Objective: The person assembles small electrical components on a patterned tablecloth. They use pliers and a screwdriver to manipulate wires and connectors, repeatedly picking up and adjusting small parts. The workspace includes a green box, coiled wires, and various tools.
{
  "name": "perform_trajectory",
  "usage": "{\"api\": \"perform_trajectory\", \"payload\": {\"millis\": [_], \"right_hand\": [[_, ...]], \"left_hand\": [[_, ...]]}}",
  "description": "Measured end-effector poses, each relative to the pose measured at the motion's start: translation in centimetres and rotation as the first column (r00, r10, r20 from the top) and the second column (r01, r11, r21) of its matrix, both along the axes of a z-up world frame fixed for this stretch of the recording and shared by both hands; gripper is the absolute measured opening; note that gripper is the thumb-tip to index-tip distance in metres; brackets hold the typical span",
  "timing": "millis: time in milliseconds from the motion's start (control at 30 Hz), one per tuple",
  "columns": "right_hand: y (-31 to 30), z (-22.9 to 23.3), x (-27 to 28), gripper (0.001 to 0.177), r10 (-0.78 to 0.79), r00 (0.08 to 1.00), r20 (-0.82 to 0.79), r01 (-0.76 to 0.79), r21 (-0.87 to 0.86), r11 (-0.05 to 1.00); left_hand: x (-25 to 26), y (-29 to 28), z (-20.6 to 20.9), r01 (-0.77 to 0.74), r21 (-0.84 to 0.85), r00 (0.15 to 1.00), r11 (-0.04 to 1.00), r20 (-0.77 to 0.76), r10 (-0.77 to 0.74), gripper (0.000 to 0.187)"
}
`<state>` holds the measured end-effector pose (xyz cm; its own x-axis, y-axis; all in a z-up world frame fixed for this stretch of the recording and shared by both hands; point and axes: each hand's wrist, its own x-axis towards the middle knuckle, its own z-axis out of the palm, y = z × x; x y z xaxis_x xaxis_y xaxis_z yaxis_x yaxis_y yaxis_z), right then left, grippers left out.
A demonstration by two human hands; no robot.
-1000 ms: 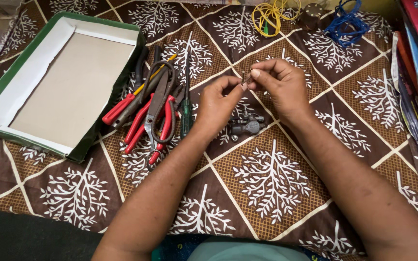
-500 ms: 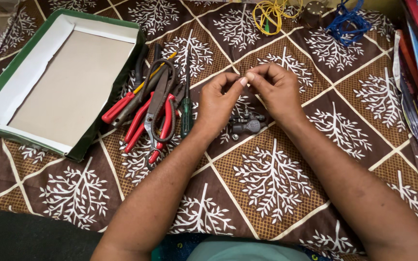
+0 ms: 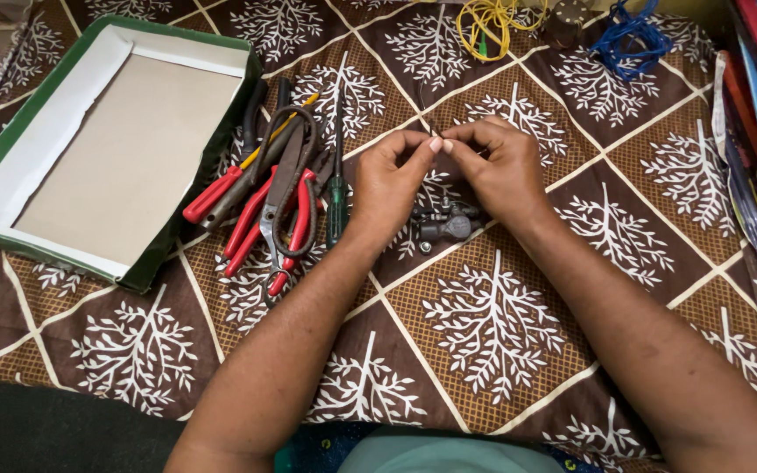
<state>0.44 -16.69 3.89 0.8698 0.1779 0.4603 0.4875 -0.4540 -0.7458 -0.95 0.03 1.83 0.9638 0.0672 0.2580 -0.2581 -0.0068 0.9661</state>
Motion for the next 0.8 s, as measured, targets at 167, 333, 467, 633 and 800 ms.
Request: {"api": "perform_trajectory", "payload": {"millis": [167, 333, 467, 633, 800], "right_hand": [[0.4, 0.0, 0.0, 0.019, 0.089, 0.973, -0.211, -0.042, 0.216, 0.976], [0.4, 0.3, -0.3, 0.025, 0.107, 0.977, -0.186, -0.069, 0.201, 0.977], [0.4, -0.1, -0.4, 0.023, 0.102, 0.983, -0.151, -0.076, 0.168, 0.983], [0.7, -0.8, -0.3, 0.022, 0.163, 0.961, -0.223, -0.089, 0.311, 0.946], [0.9, -1.3, -0.4, 0.024, 0.095, 0.987, -0.129, -0.068, 0.205, 0.976]], "left_hand": [[0.0, 0.0, 0.2, 0.012, -0.015, 1.000, 1.000, -0.022, -0.012, 0.018], [0.3, 0.1, -0.1, 0.027, -0.082, 0.999, 0.996, -0.039, -0.030, 0.020], [0.7, 0.3, -1.0, 0.056, -0.157, 0.997, 0.986, -0.038, -0.062, 0.021], [1.3, 0.2, -2.1, 0.100, -0.207, 0.991, 0.973, -0.068, -0.116, 0.022], [1.5, 0.1, -2.4, 0.064, -0.148, 0.995, 0.987, -0.064, -0.074, 0.025]]}}
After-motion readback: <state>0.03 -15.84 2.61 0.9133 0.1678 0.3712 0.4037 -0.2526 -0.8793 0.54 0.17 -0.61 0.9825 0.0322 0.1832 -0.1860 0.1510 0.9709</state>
